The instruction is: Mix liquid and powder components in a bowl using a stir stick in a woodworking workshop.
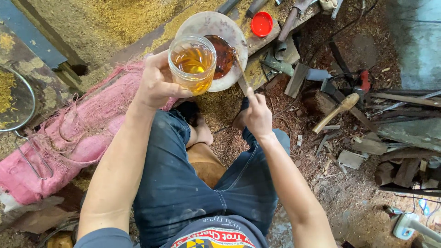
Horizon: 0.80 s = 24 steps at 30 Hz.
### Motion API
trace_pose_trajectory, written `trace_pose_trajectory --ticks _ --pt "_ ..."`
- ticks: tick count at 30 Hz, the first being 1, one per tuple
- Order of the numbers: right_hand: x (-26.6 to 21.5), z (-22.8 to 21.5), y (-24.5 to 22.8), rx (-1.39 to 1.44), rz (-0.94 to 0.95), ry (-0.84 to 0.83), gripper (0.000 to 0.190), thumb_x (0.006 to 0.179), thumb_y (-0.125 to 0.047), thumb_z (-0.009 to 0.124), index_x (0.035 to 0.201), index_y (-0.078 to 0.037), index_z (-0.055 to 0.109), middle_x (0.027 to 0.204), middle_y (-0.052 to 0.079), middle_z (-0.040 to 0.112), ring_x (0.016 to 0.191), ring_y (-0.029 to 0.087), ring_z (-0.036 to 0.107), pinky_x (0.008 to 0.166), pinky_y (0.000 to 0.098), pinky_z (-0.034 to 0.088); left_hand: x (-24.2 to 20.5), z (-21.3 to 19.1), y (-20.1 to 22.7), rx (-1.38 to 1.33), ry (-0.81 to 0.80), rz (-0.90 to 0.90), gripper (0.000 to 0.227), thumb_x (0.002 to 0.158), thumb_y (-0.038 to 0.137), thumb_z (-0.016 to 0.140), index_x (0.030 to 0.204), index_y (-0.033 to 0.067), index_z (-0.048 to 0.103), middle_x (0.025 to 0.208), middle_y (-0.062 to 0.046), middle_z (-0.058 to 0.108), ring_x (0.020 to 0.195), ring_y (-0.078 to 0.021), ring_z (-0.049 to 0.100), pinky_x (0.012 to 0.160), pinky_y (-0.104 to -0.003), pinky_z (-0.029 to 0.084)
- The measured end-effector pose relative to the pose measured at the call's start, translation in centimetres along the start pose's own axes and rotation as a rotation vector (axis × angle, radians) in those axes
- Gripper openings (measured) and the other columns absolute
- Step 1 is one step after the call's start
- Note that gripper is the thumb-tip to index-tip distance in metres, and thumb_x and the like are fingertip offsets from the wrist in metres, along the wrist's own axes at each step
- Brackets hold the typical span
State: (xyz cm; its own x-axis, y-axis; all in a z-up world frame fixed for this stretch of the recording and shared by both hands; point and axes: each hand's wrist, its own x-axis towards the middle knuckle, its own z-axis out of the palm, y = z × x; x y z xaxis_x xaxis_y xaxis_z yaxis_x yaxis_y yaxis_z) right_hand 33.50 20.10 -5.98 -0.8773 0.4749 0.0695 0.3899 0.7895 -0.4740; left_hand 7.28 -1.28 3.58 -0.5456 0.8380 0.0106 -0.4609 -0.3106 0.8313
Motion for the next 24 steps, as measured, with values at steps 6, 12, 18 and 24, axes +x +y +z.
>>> trace_pose_trajectory --ticks 6,12,18,24 --pt "-0.8 -0.3 -1.9 -0.140 -0.063 0.029 0.053 0.089 0.004 0.061 0.139 -0.013 0.060 0.118 0.016 0.060 0.087 0.034 0.069 0.067 0.0411 0.060 -0.2 0.2 0.2 -0.006 0.005 0.004 0.083 0.067 0.005 0.091 0.143 -0.0096 0.058 0.133 -0.012 0.069 0.123 -0.0193 0.068 0.117 -0.038 0.053" --pt "-2.2 0.0 -3.0 -0.219 -0.047 -0.025 0.054 0.085 0.001 0.064 0.137 -0.015 0.061 0.115 0.015 0.058 0.087 0.032 0.069 0.066 0.0405 0.060 -0.4 0.5 0.4 -0.045 0.008 0.007 0.084 0.066 0.006 0.092 0.142 -0.0087 0.058 0.133 -0.012 0.069 0.123 -0.0199 0.068 0.116 -0.039 0.054" --pt "-3.1 -2.7 -6.6 -0.128 0.018 -0.146 0.051 0.086 0.001 0.062 0.136 -0.007 0.058 0.117 0.018 0.059 0.085 0.034 0.069 0.067 0.0413 0.061 -0.7 0.0 0.1 -0.041 0.004 0.013 0.083 0.066 0.005 0.093 0.141 -0.0092 0.058 0.133 -0.012 0.069 0.123 -0.0202 0.068 0.116 -0.039 0.054" --pt "-1.0 -10.1 -7.3 0.289 0.252 -0.092 0.042 0.098 -0.003 0.056 0.139 -0.011 0.051 0.121 0.010 0.071 0.091 0.019 0.070 0.076 0.0350 0.059 -0.7 -1.1 0.4 -0.017 0.008 0.011 0.084 0.066 0.007 0.091 0.141 -0.0094 0.058 0.132 -0.012 0.069 0.122 -0.0204 0.068 0.115 -0.039 0.054"
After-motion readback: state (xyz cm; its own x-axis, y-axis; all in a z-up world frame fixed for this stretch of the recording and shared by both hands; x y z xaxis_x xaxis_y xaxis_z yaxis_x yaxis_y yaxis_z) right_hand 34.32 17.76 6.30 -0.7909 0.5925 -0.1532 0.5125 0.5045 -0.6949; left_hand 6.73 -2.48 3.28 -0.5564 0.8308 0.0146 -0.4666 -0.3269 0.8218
